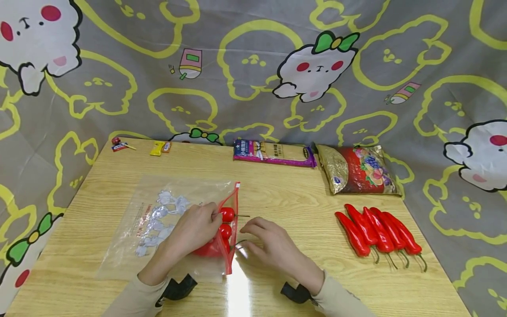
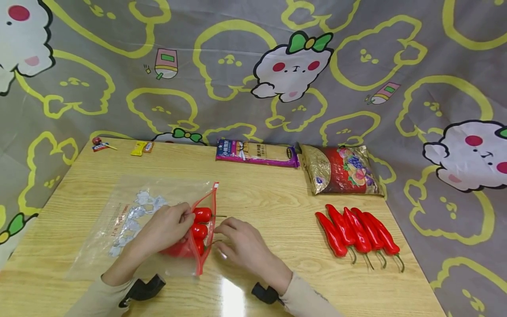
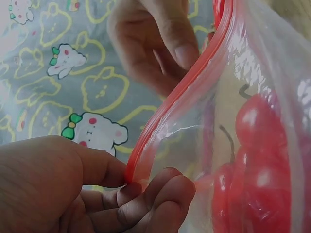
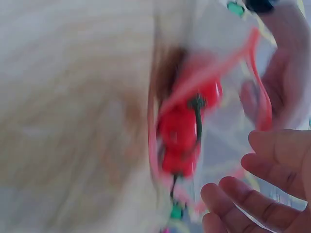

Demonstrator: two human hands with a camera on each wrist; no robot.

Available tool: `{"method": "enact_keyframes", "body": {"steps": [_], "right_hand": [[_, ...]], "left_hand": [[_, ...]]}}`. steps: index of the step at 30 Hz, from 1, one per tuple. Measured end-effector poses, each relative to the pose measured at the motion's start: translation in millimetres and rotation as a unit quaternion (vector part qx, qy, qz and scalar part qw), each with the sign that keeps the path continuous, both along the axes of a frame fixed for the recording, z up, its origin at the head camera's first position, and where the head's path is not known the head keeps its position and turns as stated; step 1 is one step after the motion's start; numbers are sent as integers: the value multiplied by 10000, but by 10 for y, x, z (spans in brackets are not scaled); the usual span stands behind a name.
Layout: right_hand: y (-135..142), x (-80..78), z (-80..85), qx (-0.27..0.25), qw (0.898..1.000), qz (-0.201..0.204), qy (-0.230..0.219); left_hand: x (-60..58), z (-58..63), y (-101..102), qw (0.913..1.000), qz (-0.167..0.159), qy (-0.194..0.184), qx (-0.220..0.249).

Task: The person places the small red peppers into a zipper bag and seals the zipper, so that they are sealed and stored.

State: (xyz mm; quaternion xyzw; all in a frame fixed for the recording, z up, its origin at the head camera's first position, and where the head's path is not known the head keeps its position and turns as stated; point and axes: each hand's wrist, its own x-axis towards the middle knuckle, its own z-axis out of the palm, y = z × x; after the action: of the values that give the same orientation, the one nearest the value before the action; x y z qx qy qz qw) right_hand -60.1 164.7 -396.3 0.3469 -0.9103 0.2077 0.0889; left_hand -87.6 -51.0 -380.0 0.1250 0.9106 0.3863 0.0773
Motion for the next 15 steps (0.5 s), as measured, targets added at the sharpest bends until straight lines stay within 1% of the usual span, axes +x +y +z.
{"method": "enact_keyframes", "body": {"steps": [4, 7, 10, 13, 15], "right_hand": [[358, 5, 30, 143, 9973, -619, 359], [666, 6, 8, 277, 9914, -1068, 700], [994, 14, -34, 422, 9819, -1473, 1115], [1318, 34, -59, 625, 9687, -1870, 1506], [1509, 60, -58, 748, 9593, -2164, 1656]], "left_hand": [[-2, -4, 5, 10000, 37, 86, -29], [-2, -7, 7, 9999, 40, 125, -42], [-1, -8, 6, 9999, 42, 119, -50], [1, -9, 5, 9999, 69, 68, -74], [2, -7, 5, 9999, 91, 18, -80]]}}
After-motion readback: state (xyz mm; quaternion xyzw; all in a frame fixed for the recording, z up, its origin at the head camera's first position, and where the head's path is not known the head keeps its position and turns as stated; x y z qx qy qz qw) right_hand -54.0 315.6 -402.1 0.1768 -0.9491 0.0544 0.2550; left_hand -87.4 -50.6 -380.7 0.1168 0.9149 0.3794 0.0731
